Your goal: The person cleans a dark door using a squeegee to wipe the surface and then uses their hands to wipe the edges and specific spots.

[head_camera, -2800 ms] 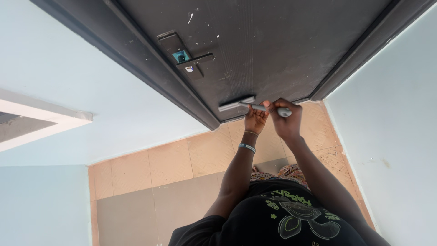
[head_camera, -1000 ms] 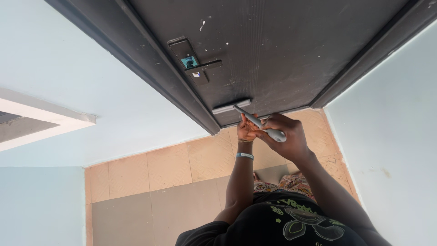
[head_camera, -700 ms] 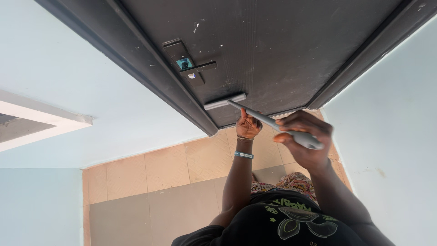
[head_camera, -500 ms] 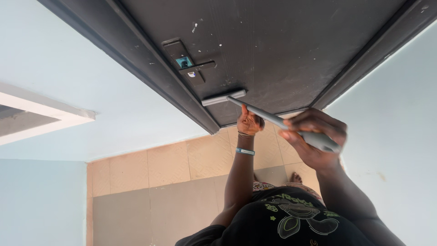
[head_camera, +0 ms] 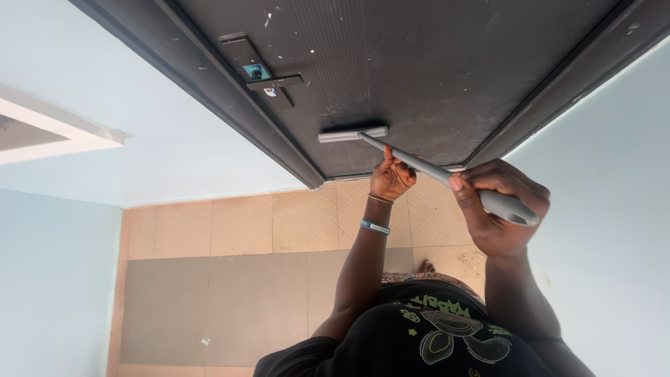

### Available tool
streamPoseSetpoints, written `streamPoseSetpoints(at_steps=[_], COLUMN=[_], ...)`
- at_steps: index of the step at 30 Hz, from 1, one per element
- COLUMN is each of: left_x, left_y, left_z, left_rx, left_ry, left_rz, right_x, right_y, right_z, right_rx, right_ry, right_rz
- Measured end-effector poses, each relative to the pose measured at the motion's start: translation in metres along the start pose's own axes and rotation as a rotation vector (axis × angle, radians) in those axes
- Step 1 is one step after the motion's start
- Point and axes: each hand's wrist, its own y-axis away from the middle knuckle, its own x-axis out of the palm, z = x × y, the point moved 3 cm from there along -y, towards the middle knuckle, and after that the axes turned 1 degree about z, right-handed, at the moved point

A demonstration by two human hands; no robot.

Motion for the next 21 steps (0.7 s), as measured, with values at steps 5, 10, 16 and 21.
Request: streamPoseSetpoints(at_steps=[5,10,16,21], left_x=[-0.036,-0.053,-0.005,0.007], left_y=[0.003,-0.002,-0.018,-0.01], left_z=[0.024,0.044,0.069,0.078], left_rx=[0.156,0.191,0.226,0.278], left_ry=[0.188,0.294,0.23,0.088], left_rz=[-0.21,-0.203,-0.216,-0.32], right_x=[-0.002,-0.014,-0.043,-0.029], right_y=[-0.009,-0.006,0.004,0.004], right_z=[-0.013,0.001,-0.015,-0.067], right_rx=[0.143,0.102,0.018,0.036], right_ry=[0.126,0.143,0.078,0.112], right_rz=[0.19,0.245,0.062,0.137])
